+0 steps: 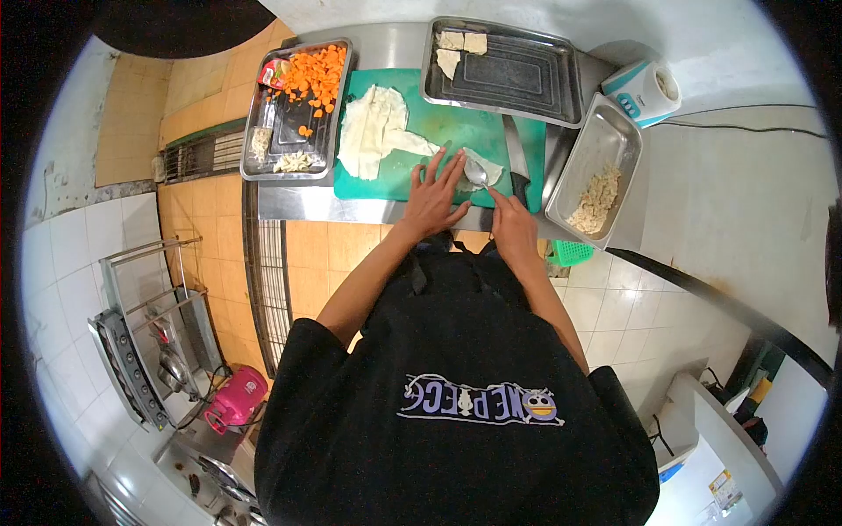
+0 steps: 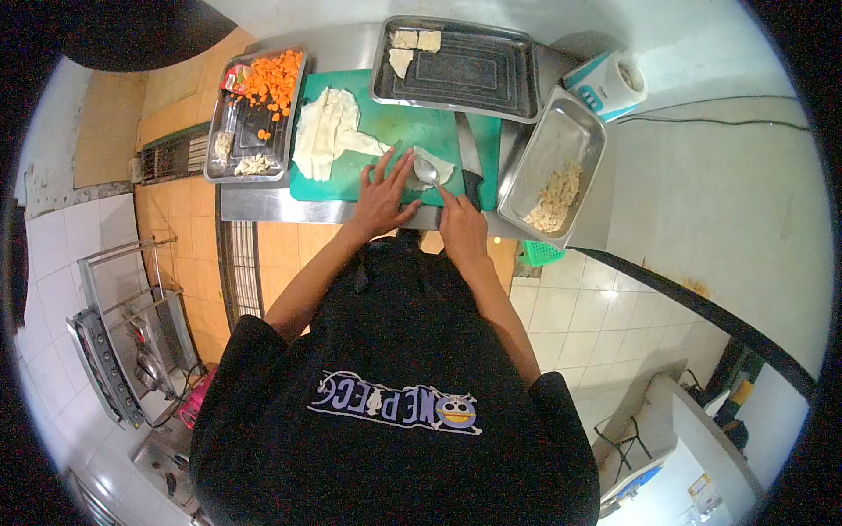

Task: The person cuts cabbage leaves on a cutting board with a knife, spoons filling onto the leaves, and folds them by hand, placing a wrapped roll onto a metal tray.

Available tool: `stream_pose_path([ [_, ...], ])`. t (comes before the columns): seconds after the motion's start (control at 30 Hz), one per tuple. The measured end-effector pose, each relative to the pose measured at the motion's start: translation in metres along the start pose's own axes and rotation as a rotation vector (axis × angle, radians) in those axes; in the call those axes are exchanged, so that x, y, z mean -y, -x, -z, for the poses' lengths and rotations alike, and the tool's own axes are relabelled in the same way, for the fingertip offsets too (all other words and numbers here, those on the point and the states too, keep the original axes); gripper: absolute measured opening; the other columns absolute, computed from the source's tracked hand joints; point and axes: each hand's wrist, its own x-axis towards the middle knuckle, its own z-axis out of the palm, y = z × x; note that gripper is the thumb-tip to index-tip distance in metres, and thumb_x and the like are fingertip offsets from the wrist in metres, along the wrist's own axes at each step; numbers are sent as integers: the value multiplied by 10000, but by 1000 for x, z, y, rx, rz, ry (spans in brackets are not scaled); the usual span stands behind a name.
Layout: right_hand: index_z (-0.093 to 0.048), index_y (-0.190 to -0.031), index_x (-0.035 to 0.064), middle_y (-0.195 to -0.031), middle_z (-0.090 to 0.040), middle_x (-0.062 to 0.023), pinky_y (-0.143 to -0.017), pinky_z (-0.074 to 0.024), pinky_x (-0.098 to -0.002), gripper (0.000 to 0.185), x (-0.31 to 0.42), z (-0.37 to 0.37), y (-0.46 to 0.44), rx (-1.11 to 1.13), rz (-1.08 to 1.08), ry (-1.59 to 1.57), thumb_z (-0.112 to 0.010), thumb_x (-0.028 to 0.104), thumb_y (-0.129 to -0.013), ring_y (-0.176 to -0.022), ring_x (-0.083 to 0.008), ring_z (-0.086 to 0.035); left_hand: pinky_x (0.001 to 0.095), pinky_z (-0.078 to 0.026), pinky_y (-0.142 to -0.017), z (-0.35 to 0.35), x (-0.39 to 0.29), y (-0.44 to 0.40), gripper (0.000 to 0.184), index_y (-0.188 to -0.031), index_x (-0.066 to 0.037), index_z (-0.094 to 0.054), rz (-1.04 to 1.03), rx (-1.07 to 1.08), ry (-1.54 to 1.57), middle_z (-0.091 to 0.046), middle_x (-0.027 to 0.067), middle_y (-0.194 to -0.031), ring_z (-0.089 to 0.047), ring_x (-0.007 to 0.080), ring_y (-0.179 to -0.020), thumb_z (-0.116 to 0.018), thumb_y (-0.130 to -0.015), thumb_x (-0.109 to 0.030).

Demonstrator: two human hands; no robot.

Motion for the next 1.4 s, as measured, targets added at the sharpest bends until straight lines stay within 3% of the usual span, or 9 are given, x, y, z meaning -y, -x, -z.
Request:
stream_pose_path([
  [0.13,-685,-1375,132,-1007,-703,-175,-733,-603,-511,395,1,2,-4,-3,52,55,-580,101,-996,-842,-397,-730,633,-236,-1191,-3,-2,0,957,-1680,-64,-260,15,22,32,-282,69,-1750,-147,339,-1627,-701,-935,-472],
  [0.2,-688,-1374,127,-1038,-691,-178,-780,-572,-510,402,6,6,-5,118,-43,93,-614,64,-984,-923,-408,-701,638,-231,-1193,-4,-1,0,963,-1682,-64,-253,23,29,44,-283,71,-1750,-144,342,-1628,-700,-935,-475],
  [0.33,-677,-1384,126,-1038,-697,-185,-775,-574,-520,406,5,6,-7,144,-42,104,-607,65,-989,-904,-419,-703,646,-237,-1181,-5,0,-1,964,-1680,-66,-255,26,2,40,-287,73,-1748,-143,343,-1627,-701,-934,-483],
  [0.43,-692,-1363,138,-980,-700,-177,-700,-611,-515,398,5,7,-10,64,43,132,-609,122,-974,-788,-410,-737,642,-239,-1175,-2,1,-3,949,-1672,-68,-268,14,-11,40,-301,76,-1742,-152,344,-1623,-698,-937,-488],
  [0.63,-707,-1331,112,-1029,-731,-212,-827,-577,-518,357,5,15,-12,29,-3,-119,-606,115,-989,-899,-418,-727,615,-207,-1199,2,2,-7,930,-1680,-86,-267,-7,12,189,-364,104,-1707,-195,347,-1611,-704,-952,-467],
  [0.7,-717,-1313,89,-1081,-742,-248,-866,-555,-522,333,7,21,-13,113,-125,-257,-601,120,-1002,-949,-439,-719,609,-200,-1205,-1,2,-7,932,-1680,-88,-269,-6,-14,239,-379,113,-1696,-208,346,-1606,-712,-950,-461],
  [1.0,-724,-1304,74,-1058,-742,-272,-838,-549,-504,317,10,27,-13,142,-205,-359,-606,127,-1015,-936,-450,-722,604,-206,-1195,-5,3,-5,930,-1674,-64,-276,-27,-27,218,-349,129,-1710,-205,343,-1604,-711,-952,-457],
  [1.4,-719,-1309,75,-1095,-733,-278,-889,-546,-524,330,11,22,-11,115,-173,-334,-587,115,-1010,-987,-455,-711,670,-217,-1184,-11,7,1,912,-1663,-45,-303,-33,19,79,-170,123,-1786,-112,354,-1640,-652,-967,-520],
])
